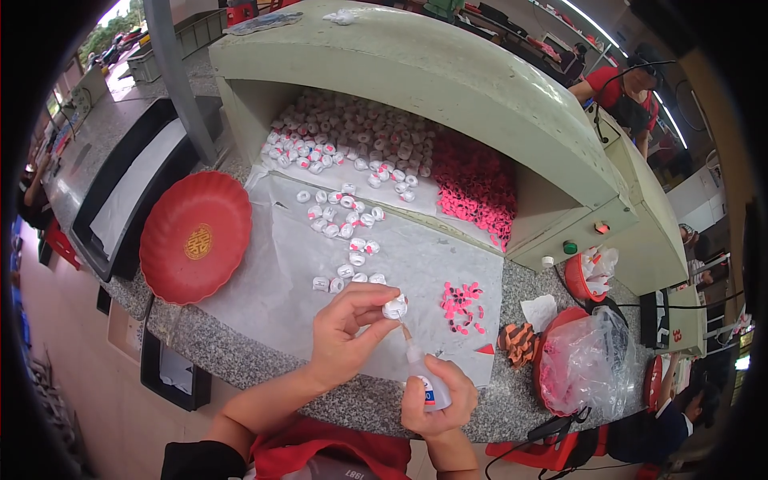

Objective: Gluing small pink bows onto white Hello Kitty toy heads at a factory workbench.

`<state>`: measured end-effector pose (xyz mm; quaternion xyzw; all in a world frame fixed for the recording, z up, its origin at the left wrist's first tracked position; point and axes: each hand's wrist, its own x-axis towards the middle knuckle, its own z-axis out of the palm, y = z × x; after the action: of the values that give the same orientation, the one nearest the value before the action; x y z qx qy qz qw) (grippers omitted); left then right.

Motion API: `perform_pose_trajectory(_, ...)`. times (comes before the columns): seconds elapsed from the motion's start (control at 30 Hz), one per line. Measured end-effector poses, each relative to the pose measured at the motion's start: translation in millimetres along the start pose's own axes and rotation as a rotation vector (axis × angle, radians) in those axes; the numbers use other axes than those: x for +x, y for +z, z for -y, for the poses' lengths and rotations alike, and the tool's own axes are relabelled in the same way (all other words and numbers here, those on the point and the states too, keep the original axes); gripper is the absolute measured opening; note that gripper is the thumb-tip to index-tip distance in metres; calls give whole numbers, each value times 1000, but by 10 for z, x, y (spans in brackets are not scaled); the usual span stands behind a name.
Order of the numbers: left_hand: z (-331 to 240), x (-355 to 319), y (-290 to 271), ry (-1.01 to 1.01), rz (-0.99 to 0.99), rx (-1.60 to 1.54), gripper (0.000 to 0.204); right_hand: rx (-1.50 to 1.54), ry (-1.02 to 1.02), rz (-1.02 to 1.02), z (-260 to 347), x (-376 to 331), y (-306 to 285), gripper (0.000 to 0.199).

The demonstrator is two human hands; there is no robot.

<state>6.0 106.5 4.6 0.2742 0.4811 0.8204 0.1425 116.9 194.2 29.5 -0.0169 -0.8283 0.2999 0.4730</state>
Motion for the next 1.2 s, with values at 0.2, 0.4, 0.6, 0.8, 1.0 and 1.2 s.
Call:
perform_pose_trajectory(0.2,14,-3,-21,17,57,37,33,6,13,12,-1,-6,-6,29)
perform_pose_trajectory(0.4,6,-18,-55,9,61,63,33,28,15,16,6,-24,28,29)
perform_pose_trajectory(0.6,-15,-6,-44,-8,24,38,33,-7,47,78,79,7,-8,29)
perform_pose_trajectory(0.8,15,40,-102,-286,50,236,33,12,612,35,4,-98,-264,37)
perform_pose_trajectory(1.0,81,-183,-469,-298,71,749,29,-446,640,-85,-446,-800,-801,32)
perform_pose_trajectory(1.2,260,-306,-606,-147,72,885,30,-311,1002,-276,-416,-1195,-1059,33)
